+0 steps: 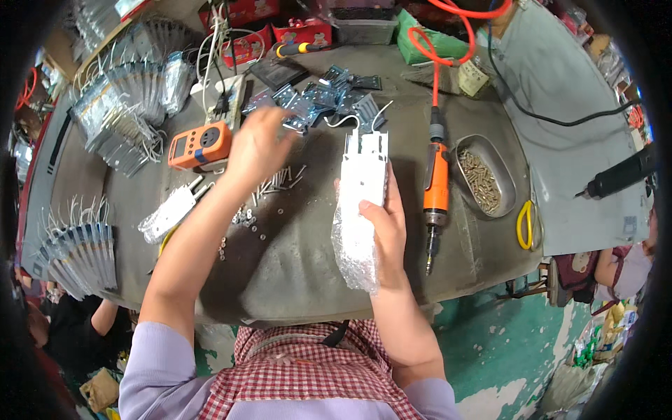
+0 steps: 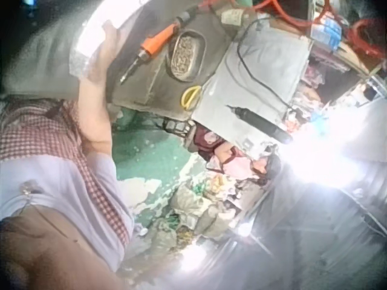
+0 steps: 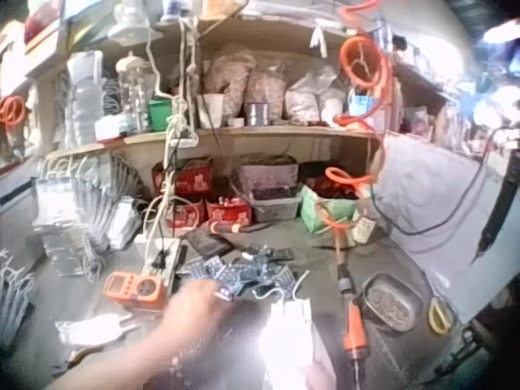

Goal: Assembling electronic lighting components by attaching metal plates and wiring using an electric screwdriver.

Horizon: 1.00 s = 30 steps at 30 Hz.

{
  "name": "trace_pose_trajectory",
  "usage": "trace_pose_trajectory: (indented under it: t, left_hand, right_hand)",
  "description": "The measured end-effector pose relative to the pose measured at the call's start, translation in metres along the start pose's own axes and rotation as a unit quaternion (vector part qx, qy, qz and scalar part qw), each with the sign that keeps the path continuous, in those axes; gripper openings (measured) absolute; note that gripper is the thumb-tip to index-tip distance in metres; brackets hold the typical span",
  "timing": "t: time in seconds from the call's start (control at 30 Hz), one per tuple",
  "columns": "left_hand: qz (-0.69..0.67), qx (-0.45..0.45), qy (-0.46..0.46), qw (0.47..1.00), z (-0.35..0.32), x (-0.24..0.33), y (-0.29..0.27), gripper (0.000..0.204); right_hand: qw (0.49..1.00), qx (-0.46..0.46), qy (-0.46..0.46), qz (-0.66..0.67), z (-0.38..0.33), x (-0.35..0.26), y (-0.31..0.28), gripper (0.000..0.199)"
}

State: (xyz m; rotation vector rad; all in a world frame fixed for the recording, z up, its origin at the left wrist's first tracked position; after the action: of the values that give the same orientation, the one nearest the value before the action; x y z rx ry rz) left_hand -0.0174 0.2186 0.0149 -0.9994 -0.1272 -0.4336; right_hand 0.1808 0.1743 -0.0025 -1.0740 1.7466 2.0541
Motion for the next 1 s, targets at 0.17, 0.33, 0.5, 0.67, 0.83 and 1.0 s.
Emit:
trace_pose_trajectory:
  t: [0.17, 0.33, 0.5, 0.67, 0.83, 1.0]
  left_hand:
    - [0.130, -0.032, 0.029, 0.991, 0.009, -0.069, 0.021, 0.022]
    - [-0.133, -0.074, -0.152, 0.977, -0.025, -0.002, -0.033, 0.026]
    - [-0.174, -0.233, -0.067, 0.954, -0.137, 0.048, -0.048, 0.019]
    - [-0.326, 0.026, -0.165, 0.930, -0.145, 0.052, -0.065, 0.013]
    - [-0.310, 0.041, -0.213, 0.926, -0.135, 0.034, -0.053, 0.014]
    - [-0.365, 0.098, -0.221, 0.899, -0.138, 0.044, -0.058, 0.015]
  right_hand:
    - [0.999, -0.011, 0.023, 0.027, 0.004, 0.006, -0.006, 0.058]
    - [0.997, -0.004, 0.070, 0.030, -0.003, -0.003, -0.016, 0.056]
    - [0.992, -0.079, 0.098, 0.032, -0.011, 0.005, 0.006, 0.063]
    - [0.971, -0.112, 0.213, 0.013, -0.046, 0.029, 0.006, 0.071]
    - [0.943, -0.111, 0.309, 0.048, -0.088, 0.030, 0.028, 0.078]
    - [0.953, -0.093, 0.288, -0.012, -0.100, 0.034, 0.022, 0.077]
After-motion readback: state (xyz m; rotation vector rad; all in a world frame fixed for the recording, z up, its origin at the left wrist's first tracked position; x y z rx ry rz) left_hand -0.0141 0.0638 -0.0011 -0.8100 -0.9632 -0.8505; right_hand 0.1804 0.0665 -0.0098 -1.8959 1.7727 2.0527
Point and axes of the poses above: each hand's wrist, its own z-axis towards the middle knuckle, its own y-axis out of the palm, x = y × z, the point moved 2 cm from there along z, towards the middle knuckle, and after that the axes turned 8 degrees about y, right-handed, at the moved point
